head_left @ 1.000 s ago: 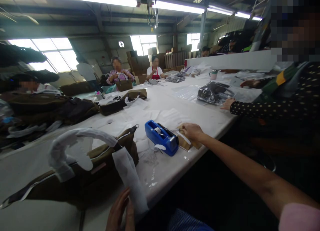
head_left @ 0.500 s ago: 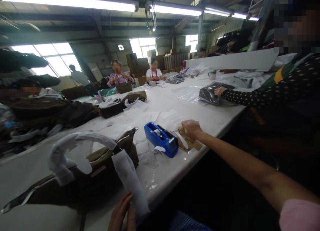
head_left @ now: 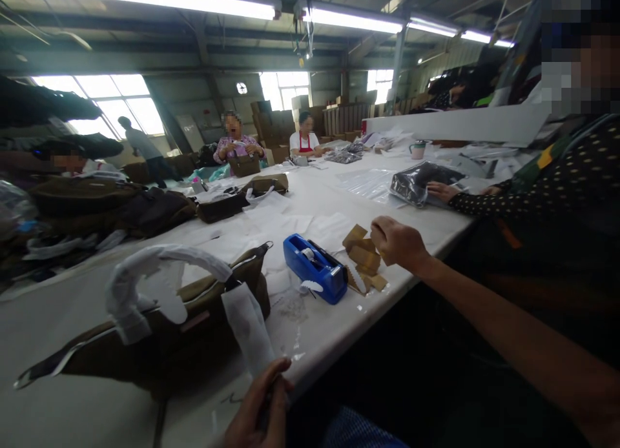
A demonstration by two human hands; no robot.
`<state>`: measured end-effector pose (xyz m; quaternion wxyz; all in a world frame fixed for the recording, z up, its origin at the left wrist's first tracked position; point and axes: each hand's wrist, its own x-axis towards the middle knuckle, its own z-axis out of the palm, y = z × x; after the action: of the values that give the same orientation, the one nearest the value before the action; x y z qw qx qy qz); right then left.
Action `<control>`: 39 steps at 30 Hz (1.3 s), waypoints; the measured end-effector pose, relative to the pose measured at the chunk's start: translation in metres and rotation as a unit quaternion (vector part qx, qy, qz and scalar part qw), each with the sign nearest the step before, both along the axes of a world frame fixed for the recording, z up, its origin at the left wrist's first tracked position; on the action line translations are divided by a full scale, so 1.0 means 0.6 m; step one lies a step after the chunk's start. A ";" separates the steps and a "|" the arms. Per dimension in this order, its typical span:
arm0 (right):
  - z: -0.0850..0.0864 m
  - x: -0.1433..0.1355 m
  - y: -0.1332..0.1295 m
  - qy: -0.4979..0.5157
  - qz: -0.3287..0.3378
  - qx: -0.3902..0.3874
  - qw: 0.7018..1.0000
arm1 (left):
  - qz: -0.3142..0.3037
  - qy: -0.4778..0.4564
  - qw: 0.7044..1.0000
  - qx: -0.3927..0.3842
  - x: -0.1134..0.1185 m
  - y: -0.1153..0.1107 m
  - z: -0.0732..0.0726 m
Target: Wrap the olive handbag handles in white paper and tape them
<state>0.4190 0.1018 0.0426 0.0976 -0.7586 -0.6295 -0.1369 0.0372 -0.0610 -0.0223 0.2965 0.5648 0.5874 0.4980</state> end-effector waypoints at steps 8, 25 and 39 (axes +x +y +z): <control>-0.004 0.079 0.021 0.026 -0.094 -0.096 0.991 | -0.185 -0.009 0.980 0.071 0.041 0.006 0.008; 0.035 -0.213 -0.192 0.319 0.341 -0.029 0.884 | -0.262 -0.305 0.903 -0.153 0.091 0.054 0.060; 0.002 -0.395 -0.208 0.513 0.415 -0.129 0.740 | -0.133 -0.337 0.932 -0.018 -0.050 0.014 0.109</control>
<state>0.1820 -0.0233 0.0441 0.3540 -0.3829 -0.7485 0.4096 0.0071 -0.0525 0.0432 0.5510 0.4311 0.3811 0.6045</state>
